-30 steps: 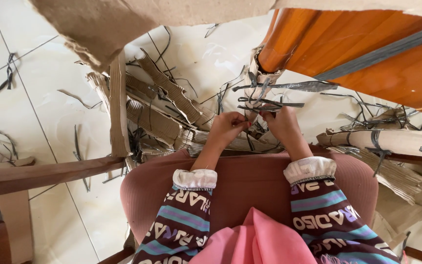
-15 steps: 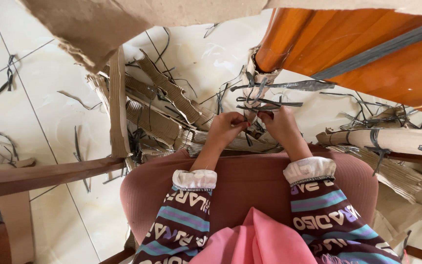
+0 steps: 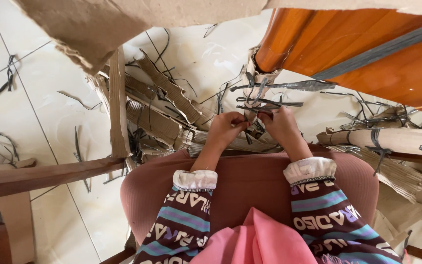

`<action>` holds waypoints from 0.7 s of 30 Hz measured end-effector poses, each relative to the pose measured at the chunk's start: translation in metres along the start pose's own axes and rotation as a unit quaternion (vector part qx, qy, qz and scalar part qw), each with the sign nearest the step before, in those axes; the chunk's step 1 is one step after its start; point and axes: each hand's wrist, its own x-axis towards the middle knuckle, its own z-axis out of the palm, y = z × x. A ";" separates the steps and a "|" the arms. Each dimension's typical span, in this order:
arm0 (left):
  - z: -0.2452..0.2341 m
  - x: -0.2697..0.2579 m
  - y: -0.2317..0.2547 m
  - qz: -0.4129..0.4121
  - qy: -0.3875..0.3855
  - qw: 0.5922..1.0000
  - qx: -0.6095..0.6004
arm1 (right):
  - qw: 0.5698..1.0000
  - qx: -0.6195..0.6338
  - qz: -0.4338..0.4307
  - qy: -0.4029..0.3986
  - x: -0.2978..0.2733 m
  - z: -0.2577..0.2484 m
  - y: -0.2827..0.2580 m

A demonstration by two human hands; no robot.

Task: Wrap a wooden chair leg with cardboard and secure it by tying plastic straps

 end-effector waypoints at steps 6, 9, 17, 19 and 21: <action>-0.001 -0.001 0.001 0.011 -0.001 1.000 -0.006 | 1.000 -0.018 0.011 -0.014 0.000 0.002 0.002; 0.001 0.000 -0.001 0.003 -0.004 1.000 -0.001 | 1.000 -0.006 0.023 -0.012 0.006 0.010 0.007; 0.000 0.000 0.000 -0.011 -0.009 1.000 -0.002 | 1.000 -0.008 -0.011 -0.013 0.008 0.013 0.016; 0.002 -0.001 -0.001 -0.015 -0.008 1.000 -0.002 | 1.000 0.001 -0.013 -0.012 0.006 0.012 0.013; 0.004 -0.002 0.000 -0.016 -0.003 1.000 -0.011 | 1.000 -0.002 -0.014 -0.014 0.001 0.008 0.010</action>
